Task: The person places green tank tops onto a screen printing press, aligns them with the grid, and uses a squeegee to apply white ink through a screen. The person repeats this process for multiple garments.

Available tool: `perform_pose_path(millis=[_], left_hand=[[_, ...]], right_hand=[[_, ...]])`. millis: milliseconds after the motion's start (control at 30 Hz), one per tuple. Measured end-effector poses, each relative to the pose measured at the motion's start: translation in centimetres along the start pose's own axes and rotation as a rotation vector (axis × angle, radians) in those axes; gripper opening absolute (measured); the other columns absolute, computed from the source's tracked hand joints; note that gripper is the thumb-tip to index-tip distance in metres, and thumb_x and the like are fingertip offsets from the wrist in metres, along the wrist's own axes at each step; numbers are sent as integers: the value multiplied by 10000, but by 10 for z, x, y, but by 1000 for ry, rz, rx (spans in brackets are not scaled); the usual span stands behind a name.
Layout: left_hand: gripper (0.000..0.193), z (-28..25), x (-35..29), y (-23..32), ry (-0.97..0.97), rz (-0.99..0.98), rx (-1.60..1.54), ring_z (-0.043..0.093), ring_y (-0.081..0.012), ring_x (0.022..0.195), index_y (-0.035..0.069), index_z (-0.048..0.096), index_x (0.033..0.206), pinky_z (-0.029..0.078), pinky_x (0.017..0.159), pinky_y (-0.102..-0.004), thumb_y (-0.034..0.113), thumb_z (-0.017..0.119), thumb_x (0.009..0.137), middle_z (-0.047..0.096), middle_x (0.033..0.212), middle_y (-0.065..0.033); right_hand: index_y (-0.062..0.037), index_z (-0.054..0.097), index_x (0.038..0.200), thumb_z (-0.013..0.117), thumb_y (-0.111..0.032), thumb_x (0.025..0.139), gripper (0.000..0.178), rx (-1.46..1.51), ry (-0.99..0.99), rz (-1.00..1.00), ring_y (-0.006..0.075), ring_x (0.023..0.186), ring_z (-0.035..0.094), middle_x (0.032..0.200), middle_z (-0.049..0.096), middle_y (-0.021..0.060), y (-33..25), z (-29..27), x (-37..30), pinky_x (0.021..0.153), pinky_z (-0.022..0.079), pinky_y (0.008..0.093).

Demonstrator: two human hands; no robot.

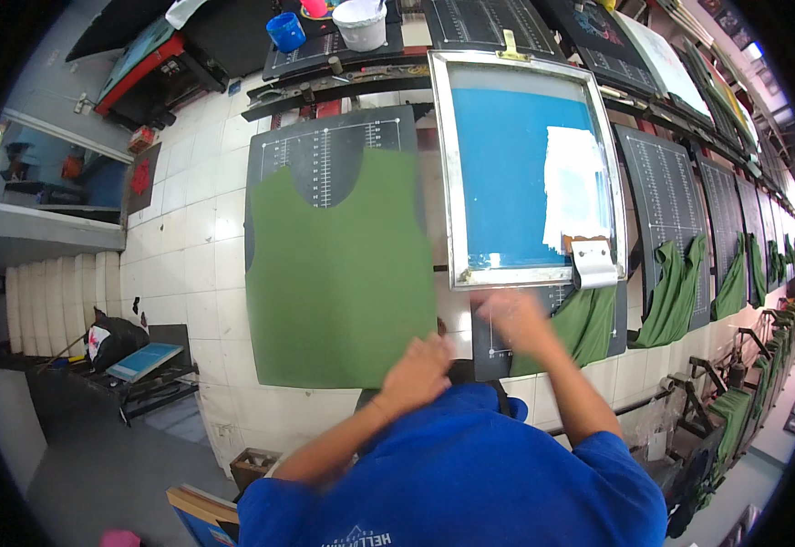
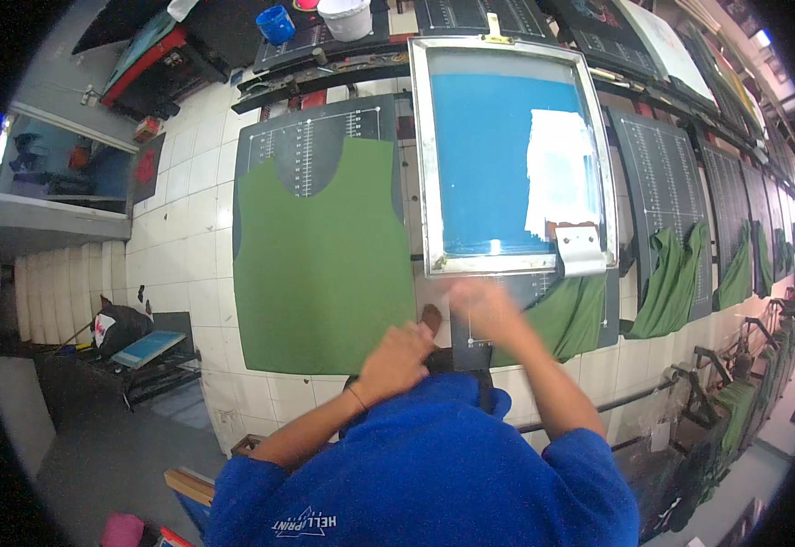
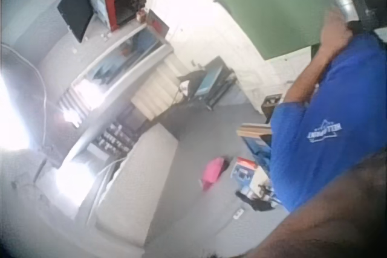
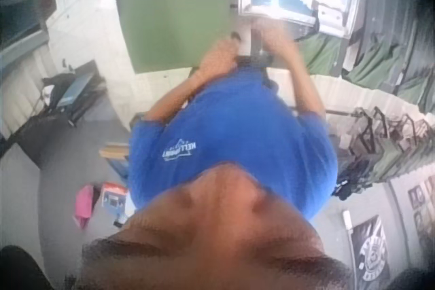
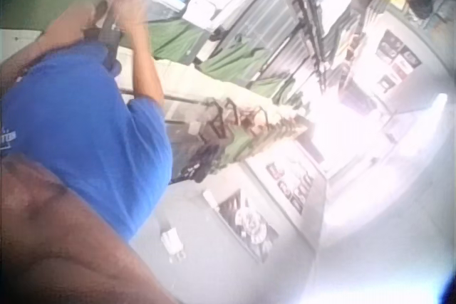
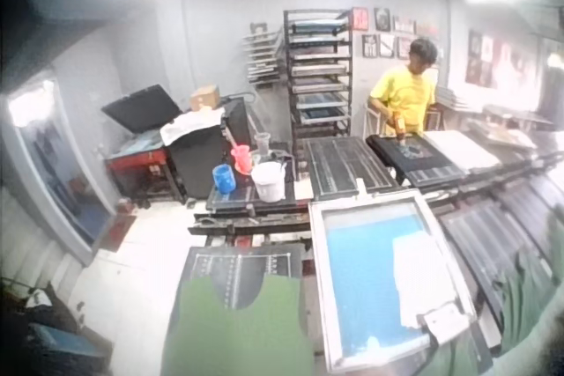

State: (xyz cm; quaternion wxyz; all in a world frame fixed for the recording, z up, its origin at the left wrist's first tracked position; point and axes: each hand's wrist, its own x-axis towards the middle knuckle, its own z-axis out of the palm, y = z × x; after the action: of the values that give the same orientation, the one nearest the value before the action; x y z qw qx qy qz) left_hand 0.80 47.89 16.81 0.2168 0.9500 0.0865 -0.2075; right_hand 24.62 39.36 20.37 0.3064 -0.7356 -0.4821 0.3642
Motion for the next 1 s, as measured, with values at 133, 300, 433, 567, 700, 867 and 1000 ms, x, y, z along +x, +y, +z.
perform_pose_path(millis=[133, 300, 433, 567, 700, 867, 1000], left_hand=[[581, 20, 13, -10, 397, 382, -194, 412, -337, 1404, 0, 449, 1425, 316, 1171, -468, 256, 610, 929, 440, 1494, -204], [467, -62, 99, -31, 889, -103, -609, 461, -434, 1293, -62, 499, 1337, 344, 1119, -484, 241, 544, 984, 539, 1350, -259], [540, -81, 154, -59, 607, -390, -909, 451, -456, 1289, -77, 495, 1321, 349, 1097, -499, 361, 511, 1005, 526, 1353, -297], [573, -65, 180, -64, 617, -482, -994, 448, -442, 1310, -74, 505, 1309, 356, 1091, -475, 409, 518, 1002, 526, 1355, -310], [593, -66, 179, -57, 925, -470, -1041, 477, -479, 1242, -117, 464, 1295, 368, 1065, -508, 394, 519, 999, 516, 1313, -339], [585, -95, 143, -45, 952, -455, -1073, 488, -446, 1250, -140, 451, 1280, 375, 1064, -481, 379, 493, 1015, 503, 1316, -339], [514, -77, 65, -90, 979, -432, -1137, 600, -358, 1114, -84, 495, 1285, 459, 971, -431, 348, 540, 1009, 602, 1215, -264]], right_hand=[[21, 668, 1162, 444, -348, 1056, 444, -41, 1047, 160, 233, 1060, 638, 1111, 705, 165, 92, -166, 26, 932, 472, 369], [43, 664, 1127, 461, -461, 1034, 551, -59, 957, 457, 256, 1024, 641, 1046, 701, 180, 242, -238, 1, 929, 464, 378], [80, 654, 1125, 479, -475, 1026, 590, 163, 798, 461, 227, 1000, 625, 1041, 685, 167, 266, -228, 23, 906, 464, 366], [87, 636, 956, 455, -467, 1029, 587, 120, 822, 388, 189, 796, 567, 828, 630, 112, 260, -222, 36, 767, 456, 393], [84, 634, 1093, 525, -487, 998, 589, 176, 822, 489, 189, 915, 590, 965, 656, 125, 235, -227, 47, 833, 455, 362], [99, 677, 1145, 541, -501, 983, 636, 342, 879, 408, 214, 889, 650, 1049, 702, 147, 174, -234, 15, 835, 494, 358], [70, 625, 1247, 497, -426, 1020, 559, 571, 738, 505, 216, 958, 638, 1132, 678, 138, 82, -167, -10, 860, 494, 354]])
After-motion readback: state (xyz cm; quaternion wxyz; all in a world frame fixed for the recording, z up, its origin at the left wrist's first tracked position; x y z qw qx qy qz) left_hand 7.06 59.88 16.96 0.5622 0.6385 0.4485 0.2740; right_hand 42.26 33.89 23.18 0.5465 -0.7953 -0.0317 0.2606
